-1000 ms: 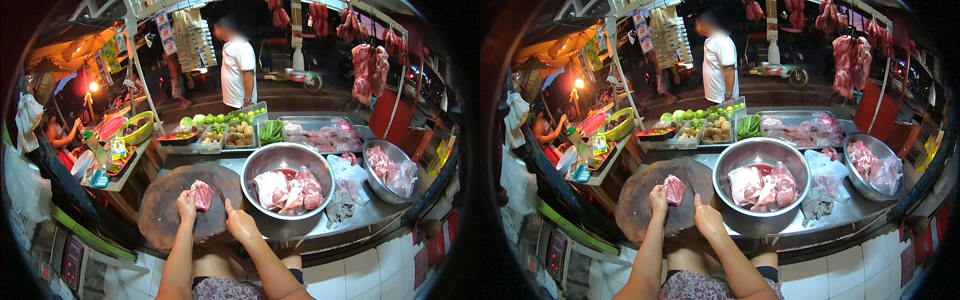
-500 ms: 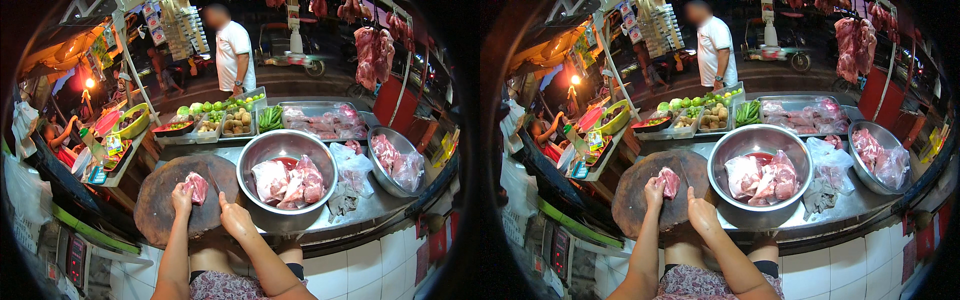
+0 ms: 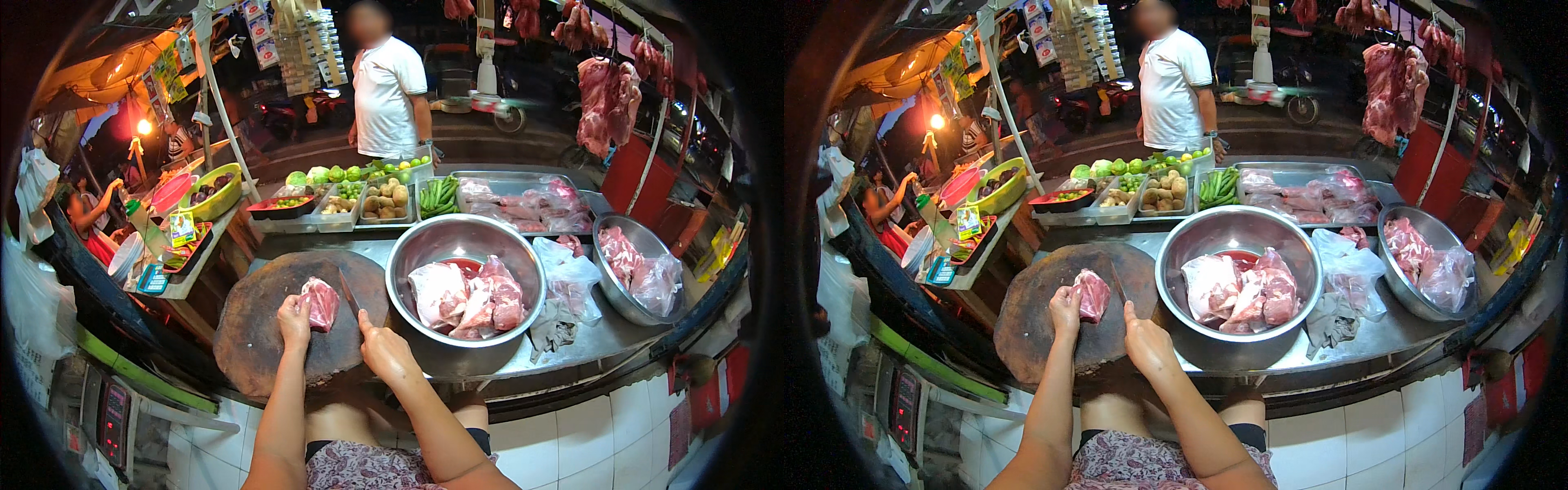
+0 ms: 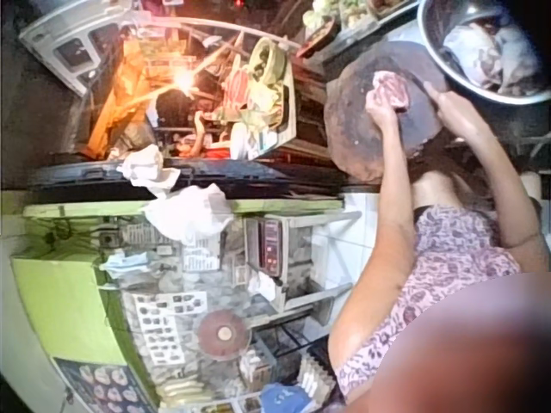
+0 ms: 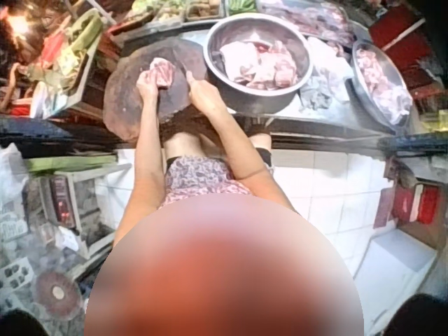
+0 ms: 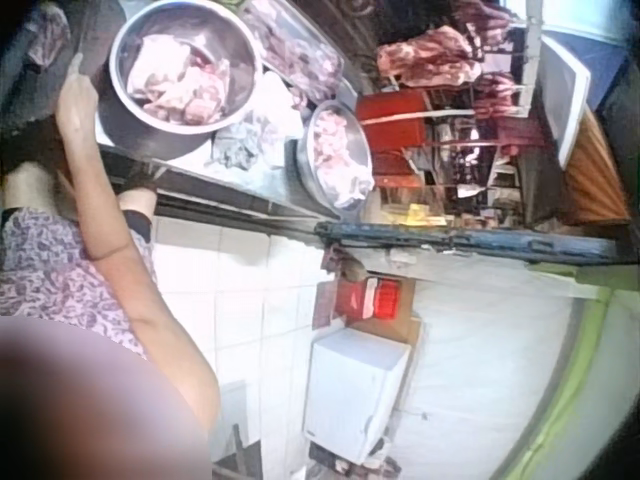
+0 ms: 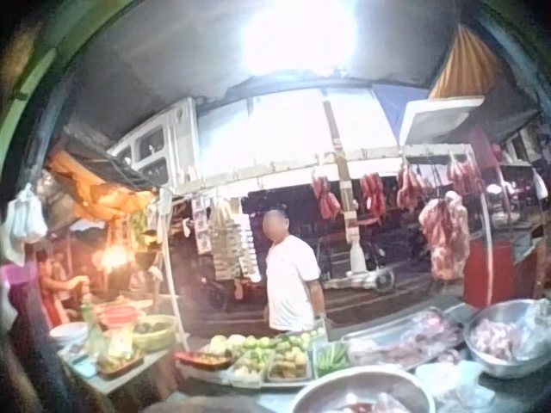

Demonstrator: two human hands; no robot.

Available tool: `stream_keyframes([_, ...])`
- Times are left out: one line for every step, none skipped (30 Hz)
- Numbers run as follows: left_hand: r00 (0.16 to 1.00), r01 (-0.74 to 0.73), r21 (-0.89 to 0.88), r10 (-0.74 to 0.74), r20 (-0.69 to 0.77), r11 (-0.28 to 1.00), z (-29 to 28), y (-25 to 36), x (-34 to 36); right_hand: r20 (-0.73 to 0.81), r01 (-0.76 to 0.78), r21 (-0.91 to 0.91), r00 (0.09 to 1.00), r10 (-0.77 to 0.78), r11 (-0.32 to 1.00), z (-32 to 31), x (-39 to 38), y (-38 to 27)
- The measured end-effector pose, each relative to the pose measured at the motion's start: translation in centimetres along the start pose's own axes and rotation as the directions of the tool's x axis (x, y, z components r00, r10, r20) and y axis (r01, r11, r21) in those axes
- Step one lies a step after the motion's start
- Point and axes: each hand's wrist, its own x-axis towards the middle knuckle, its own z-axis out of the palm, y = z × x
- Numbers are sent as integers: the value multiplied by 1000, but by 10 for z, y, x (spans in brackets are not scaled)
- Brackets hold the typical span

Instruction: The person cuts raw meat into smaller pieces using a knife on a wooden cutting board. The person repeatedly slices the meat and places the cut pieces into a metal bowl.

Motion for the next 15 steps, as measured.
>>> stream_keyframes([1000, -2, -1, 2, 1, 1000, -1, 1, 0, 3, -2, -2, 1000, 2, 1000, 0, 0, -1])
stream_keyframes([1000, 1, 13, -1, -2, 1000, -1, 2, 0, 9, -2, -16, 1000, 2, 1000, 0, 0, -1])
stream_keyframes([1000, -10, -9, 10, -4, 1000, -1, 2, 0, -2, -2, -6, 1000, 2, 1000, 0, 0, -2])
stream_keyframes([1000, -16, -17, 16, -8, 1000, -1, 3, 0, -8, 0, -7, 1000, 0, 1000, 0, 0, -2])
stream_keyframes([1000, 0, -1, 0, -12, 1000, -1, 3, 0, 1, -10, -21, 1000, 10, 1000, 0, 0, -2])
stream_keyframes([1000, -18, -25, 17, -16, 1000, -1, 2, 0, -13, -1, -11, 1000, 1, 1000, 1, 0, -3])
stream_keyframes([1000, -14, -26, 13, -19, 1000, -1, 2, 0, -12, -3, -13, 1000, 3, 1000, 1, 0, -2])
stream_keyframes([1000, 5, -8, -6, -18, 1000, -1, 1, 0, -1, -13, -26, 1000, 13, 1000, 1, 0, -2])
stream_keyframes([1000, -1, -40, 1, -17, 999, -1, 0, 0, -11, -3, -11, 1000, 3, 1000, 1, 0, -2])
stream_keyframes([1000, 8, -53, -8, -14, 999, -1, -1, 0, -10, 0, -7, 1000, 0, 1000, 2, 0, -2])
stream_keyframes([999, 41, -41, -41, -7, 998, 0, -2, 1, -4, 0, -17, 1000, 0, 1000, 2, 0, -1])
stream_keyframes([1000, 15, -62, -16, -13, 998, 0, -3, 1, -14, 6, -8, 1000, -6, 1000, 2, 0, -1])
stream_keyframes([1000, 14, -58, -15, -15, 998, 0, -3, 1, -18, 8, -11, 1000, -9, 1000, 2, 0, -1])
stream_keyframes([999, 38, -31, -38, -18, 999, 0, -3, 1, -16, 10, -25, 1000, -11, 1000, 3, 0, -1])
stream_keyframes([1000, -2, -50, 0, -28, 999, 0, -3, 1, -22, 14, -13, 1000, -14, 1000, 3, 0, -1])
